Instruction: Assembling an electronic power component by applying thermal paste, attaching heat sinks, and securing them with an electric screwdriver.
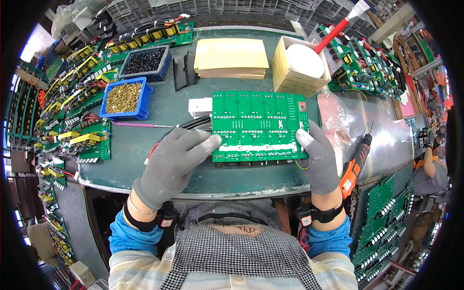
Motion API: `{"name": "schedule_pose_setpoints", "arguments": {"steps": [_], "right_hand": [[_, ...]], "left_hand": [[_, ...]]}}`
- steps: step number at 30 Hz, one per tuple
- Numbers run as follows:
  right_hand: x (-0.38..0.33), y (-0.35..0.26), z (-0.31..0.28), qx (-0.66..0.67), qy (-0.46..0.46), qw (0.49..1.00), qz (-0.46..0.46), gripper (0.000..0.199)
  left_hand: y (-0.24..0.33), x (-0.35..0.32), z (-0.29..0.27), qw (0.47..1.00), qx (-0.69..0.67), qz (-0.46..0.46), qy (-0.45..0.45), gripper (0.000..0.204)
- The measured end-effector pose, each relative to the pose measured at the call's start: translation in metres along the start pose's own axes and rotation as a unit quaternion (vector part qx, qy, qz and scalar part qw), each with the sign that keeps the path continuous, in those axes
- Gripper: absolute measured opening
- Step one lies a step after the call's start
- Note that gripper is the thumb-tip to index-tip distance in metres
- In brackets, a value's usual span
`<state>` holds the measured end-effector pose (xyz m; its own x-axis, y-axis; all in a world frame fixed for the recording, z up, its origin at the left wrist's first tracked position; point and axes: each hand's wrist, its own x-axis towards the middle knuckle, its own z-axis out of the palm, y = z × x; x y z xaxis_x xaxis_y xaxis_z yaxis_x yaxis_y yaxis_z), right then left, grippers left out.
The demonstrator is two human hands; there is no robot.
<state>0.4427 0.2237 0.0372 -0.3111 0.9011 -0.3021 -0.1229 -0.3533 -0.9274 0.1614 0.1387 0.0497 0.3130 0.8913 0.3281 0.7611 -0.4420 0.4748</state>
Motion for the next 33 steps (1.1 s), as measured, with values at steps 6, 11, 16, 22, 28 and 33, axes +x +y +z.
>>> {"name": "schedule_pose_setpoints", "arguments": {"steps": [6, 11, 16, 22, 28, 33], "right_hand": [[-0.001, 0.006, -0.007, -0.091, -0.004, 0.995, -0.037, 0.041], [-0.022, 0.010, -0.039, -0.340, 0.098, 0.914, -0.200, 0.049], [-0.053, -0.011, -0.073, -0.377, 0.182, 0.878, -0.232, 0.038], [-0.070, -0.033, -0.132, -0.557, 0.342, 0.714, -0.252, 0.035], [-0.055, -0.002, -0.197, -0.807, 0.204, 0.521, -0.190, 0.029], [-0.052, -0.002, -0.213, -0.836, 0.122, 0.508, -0.168, 0.029]], "left_hand": [[0.001, -0.008, -0.001, 0.999, 0.033, 0.017, -0.014, 0.043], [-0.017, -0.026, -0.027, 0.989, -0.042, -0.064, 0.128, 0.050], [-0.104, -0.023, -0.075, 0.940, -0.022, -0.325, 0.105, 0.051], [-0.194, -0.026, -0.090, 0.951, 0.117, -0.285, -0.005, 0.051], [-0.183, 0.002, -0.092, 0.914, 0.179, -0.344, -0.123, 0.048], [-0.178, 0.000, -0.084, 0.943, 0.144, -0.290, -0.074, 0.029]]}}
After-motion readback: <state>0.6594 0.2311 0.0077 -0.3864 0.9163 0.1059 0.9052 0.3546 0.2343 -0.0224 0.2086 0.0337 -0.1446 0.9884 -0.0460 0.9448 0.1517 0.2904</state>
